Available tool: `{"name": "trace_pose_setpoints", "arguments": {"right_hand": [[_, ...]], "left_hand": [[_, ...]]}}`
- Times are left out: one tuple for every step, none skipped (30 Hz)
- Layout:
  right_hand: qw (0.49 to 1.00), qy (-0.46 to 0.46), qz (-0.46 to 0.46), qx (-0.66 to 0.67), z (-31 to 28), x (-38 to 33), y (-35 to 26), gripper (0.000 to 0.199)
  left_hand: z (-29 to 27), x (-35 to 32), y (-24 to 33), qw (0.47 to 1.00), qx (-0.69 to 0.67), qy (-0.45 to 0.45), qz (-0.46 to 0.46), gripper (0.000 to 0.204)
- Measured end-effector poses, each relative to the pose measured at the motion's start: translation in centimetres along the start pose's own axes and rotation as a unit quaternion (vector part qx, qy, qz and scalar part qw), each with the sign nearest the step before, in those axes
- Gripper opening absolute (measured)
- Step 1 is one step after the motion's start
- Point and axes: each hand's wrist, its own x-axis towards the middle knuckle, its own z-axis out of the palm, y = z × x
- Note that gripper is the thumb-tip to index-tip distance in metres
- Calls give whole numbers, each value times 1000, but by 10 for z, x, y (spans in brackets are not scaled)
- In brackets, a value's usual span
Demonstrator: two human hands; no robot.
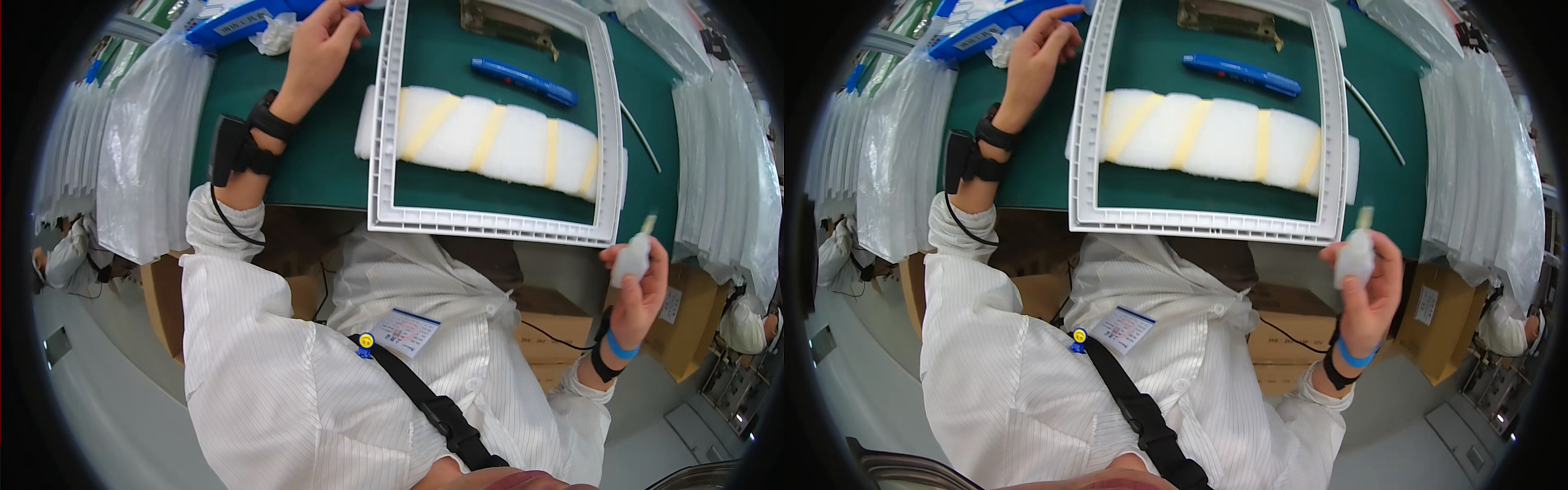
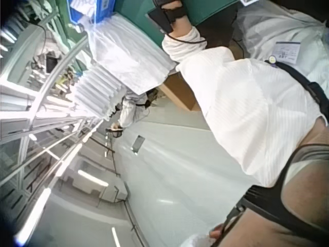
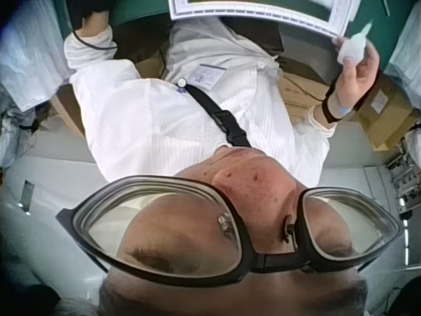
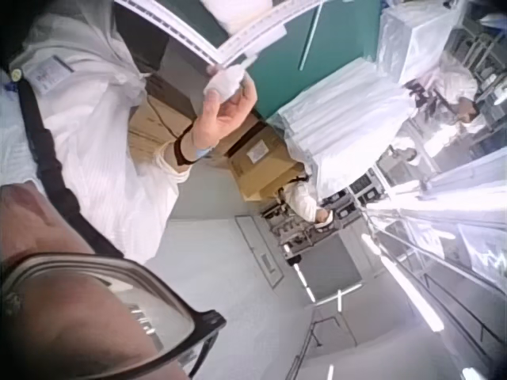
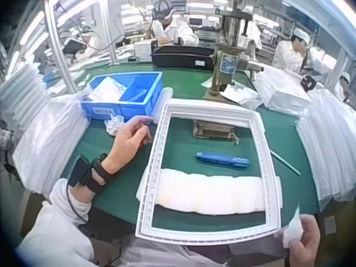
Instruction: Applying glue and foam strips to a plastic frame and packaging the assembly.
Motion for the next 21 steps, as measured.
{"name": "trace_pose_setpoints", "arguments": {"right_hand": [[1000, 8, -6, -13, -16, 9, -1, 52], [999, 29, -14, -22, -29, 20, 1, 49], [998, 51, -22, -37, -40, 36, 2, 46], [996, 73, -29, -52, -49, 53, 3, 44], [995, 74, -35, -49, -60, 71, 4, 44], [996, 72, -24, -56, -70, 91, 5, 42], [995, 73, -13, -64, -80, 110, 7, 41], [997, 58, -20, -53, -81, 137, 15, 41], [996, 62, 0, -67, -85, 159, 16, 40], [994, 68, 21, -80, -90, 180, 17, 39], [994, 68, 16, -78, -100, 200, 21, 39], [991, 74, 20, -110, -111, 220, 32, 40], [986, 80, 25, -142, -120, 236, 43, 40], [987, 80, 22, -141, -125, 251, 54, 40], [985, 97, 6, -146, -127, 264, 64, 41], [982, 115, -10, -151, -131, 273, 74, 43], [982, 112, -12, -149, -131, 280, 87, 43], [978, 139, -23, -153, -130, 284, 96, 44], [972, 168, -34, -158, -131, 288, 103, 46], [974, 162, -36, -154, -127, 290, 105, 46], [975, 159, -21, -156, -119, 285, 105, 47]], "left_hand": [[3, 1, -4, 1000, -4, 5, 2, 28], [8, 1, 1, 1000, 15, 16, -4, 28], [8, -1, 6, 1000, 14, 26, -9, 25], [8, -2, 10, 999, 13, 35, -15, 23], [10, -1, 12, 999, 16, 31, -21, 23], [11, -1, 13, 999, 10, 31, -23, 22], [13, 0, 12, 999, 11, 24, -26, 22], [6, -8, 12, 999, 24, 28, -35, 22], [6, -9, 9, 999, 22, 27, -40, 22], [5, -8, 6, 999, 25, 24, -35, 22], [6, -6, 3, 999, 23, 24, -35, 22], [8, -4, 1, 999, 22, 23, -35, 22], [8, -2, 6, 997, 32, 3, -67, 23], [9, -1, 7, 997, 42, 3, -68, 23], [9, 0, 8, 997, 48, 1, -68, 23], [9, 1, 10, 996, 54, -1, -68, 23], [8, 0, 10, 996, 57, 2, -69, 23], [7, -1, 11, 996, 53, 4, -72, 23], [7, -1, 12, 996, 49, 5, -74, 23], [7, -1, 12, 996, 53, 10, -76, 23], [5, -3, 14, 995, 64, 11, -81, 23]]}}
